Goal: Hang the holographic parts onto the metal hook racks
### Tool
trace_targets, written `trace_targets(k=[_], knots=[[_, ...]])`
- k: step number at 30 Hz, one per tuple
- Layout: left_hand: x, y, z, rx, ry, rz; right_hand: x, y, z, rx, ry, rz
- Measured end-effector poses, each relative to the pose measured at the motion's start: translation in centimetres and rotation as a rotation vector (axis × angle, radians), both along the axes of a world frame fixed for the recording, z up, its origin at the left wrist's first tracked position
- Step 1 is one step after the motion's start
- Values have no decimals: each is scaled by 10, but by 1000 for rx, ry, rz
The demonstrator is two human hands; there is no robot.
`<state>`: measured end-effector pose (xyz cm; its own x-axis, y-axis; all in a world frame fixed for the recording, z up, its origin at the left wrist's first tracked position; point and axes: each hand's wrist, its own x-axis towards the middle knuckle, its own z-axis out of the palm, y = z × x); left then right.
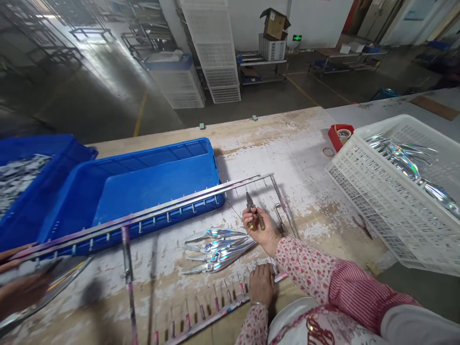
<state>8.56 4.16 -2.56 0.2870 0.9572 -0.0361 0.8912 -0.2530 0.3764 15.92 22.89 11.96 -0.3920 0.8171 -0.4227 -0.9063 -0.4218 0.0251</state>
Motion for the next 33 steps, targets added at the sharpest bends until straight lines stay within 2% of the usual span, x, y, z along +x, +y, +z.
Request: trace_targets(k=[3,7,9,11,13,16,19,24,27,29,31,33], knots=[[1,-1,1,-3,-4,-2,-1,-11,-12,-20,-218,123],[1,2,-2,-13,24,10,3,-50,-40,25,-637,379],[1,4,-3,-13,34,17,8,-62,-49,78,-835,483],[1,6,-4,-10,28,27,12,-61,-51,162,-1058,590],[1,7,-4,-13,17,33,14,-48,-49,277,-1246,637],[2,7,-4,-43,11,43,13,-25,-47,402,-1393,597],[4,7,-5,-85,1,56,14,-20,-50,451,-1395,600],[6,6,-3,-138,-3,54,42,-45,-63,523,-1472,576],[9,7,-1,-168,-17,40,76,-62,-71,550,-1609,452],[10,7,2,-195,-38,20,105,-71,-77,499,-1751,308],[11,6,7,-220,-95,3,139,-78,-83,359,-1955,184],[6,4,15,-219,-245,-10,176,-84,-91,164,-2136,139]])
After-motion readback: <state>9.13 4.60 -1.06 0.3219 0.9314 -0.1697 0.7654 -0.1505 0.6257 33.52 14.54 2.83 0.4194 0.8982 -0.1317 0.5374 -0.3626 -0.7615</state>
